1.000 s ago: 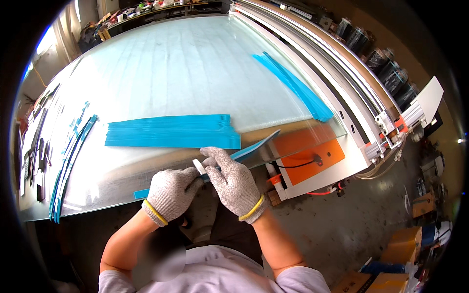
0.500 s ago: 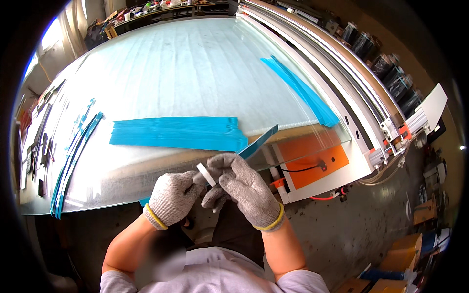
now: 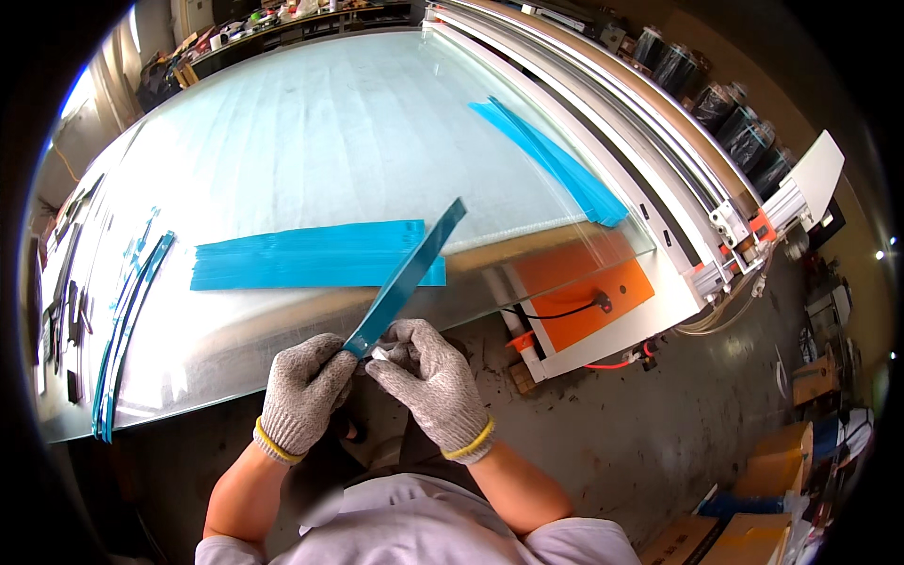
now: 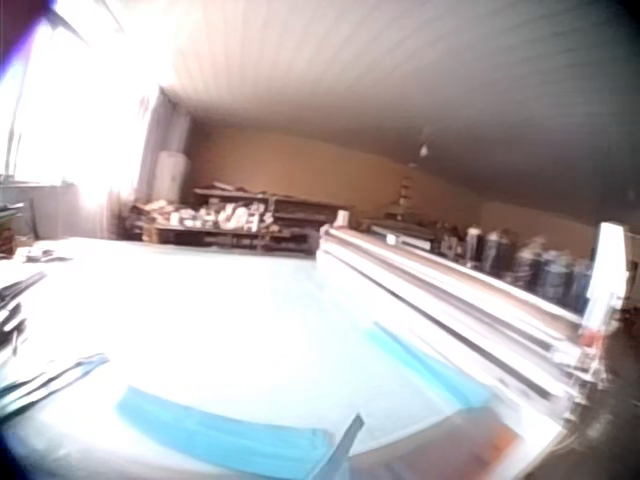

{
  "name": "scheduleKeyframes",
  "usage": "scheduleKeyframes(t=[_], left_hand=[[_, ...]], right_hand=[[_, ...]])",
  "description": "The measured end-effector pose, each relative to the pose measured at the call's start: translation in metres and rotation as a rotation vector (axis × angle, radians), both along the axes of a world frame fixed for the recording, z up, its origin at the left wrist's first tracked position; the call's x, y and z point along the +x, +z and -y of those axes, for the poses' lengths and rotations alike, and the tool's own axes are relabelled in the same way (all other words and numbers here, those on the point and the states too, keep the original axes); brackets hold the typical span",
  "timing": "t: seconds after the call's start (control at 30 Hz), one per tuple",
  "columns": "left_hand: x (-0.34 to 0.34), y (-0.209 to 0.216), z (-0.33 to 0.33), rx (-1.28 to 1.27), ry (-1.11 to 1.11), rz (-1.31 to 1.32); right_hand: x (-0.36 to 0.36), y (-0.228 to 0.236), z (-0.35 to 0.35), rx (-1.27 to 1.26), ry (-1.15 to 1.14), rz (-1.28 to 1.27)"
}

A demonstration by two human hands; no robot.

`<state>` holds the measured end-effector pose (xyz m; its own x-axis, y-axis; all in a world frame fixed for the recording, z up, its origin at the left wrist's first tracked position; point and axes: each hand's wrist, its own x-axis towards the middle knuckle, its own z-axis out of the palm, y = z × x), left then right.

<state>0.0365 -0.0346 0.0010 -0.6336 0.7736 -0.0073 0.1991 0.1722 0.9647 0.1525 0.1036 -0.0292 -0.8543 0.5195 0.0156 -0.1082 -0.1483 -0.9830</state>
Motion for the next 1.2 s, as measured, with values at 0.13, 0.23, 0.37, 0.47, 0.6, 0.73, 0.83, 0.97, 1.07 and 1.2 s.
scheduleKeyframes(t=[0.13,0.23,0.37,0.47,0.6,0.73,0.83,0.97,1.07,1.2], left_hand=[[0.004,-0.009,0.001,0.038,0.027,0.064],[0.007,-0.013,0.002,0.032,0.042,0.044],[0.008,-0.020,0.001,0.033,0.089,-0.119],[0.015,-0.021,-0.002,0.103,0.162,-0.288],[0.027,-0.028,0.001,-0.004,0.246,-0.184],[0.038,-0.043,0.006,0.147,0.355,-0.071],[0.034,-0.038,0.007,0.257,0.430,0.094],[0.031,-0.003,0.027,0.388,0.522,0.139],[-0.006,0.010,0.088,0.353,0.556,-0.005],[-0.064,0.030,0.161,-0.202,0.629,-0.304]], right_hand=[[-0.004,-0.004,0.001,-0.059,-0.019,-0.029],[-0.007,-0.004,0.001,-0.118,0.009,-0.048],[-0.002,-0.008,0.003,-0.253,0.028,-0.025],[-0.002,-0.015,0.012,0.040,-0.025,-0.123],[0.001,-0.008,0.029,0.434,-0.161,-0.001],[0.001,0.000,0.030,0.742,-0.133,0.060],[-0.014,0.008,0.031,0.968,-0.223,0.025],[-0.038,-0.011,-0.016,1.274,-0.691,0.207],[-0.015,-0.019,-0.109,1.106,-0.833,0.113],[-0.012,-0.010,-0.133,1.174,-0.788,0.365]])
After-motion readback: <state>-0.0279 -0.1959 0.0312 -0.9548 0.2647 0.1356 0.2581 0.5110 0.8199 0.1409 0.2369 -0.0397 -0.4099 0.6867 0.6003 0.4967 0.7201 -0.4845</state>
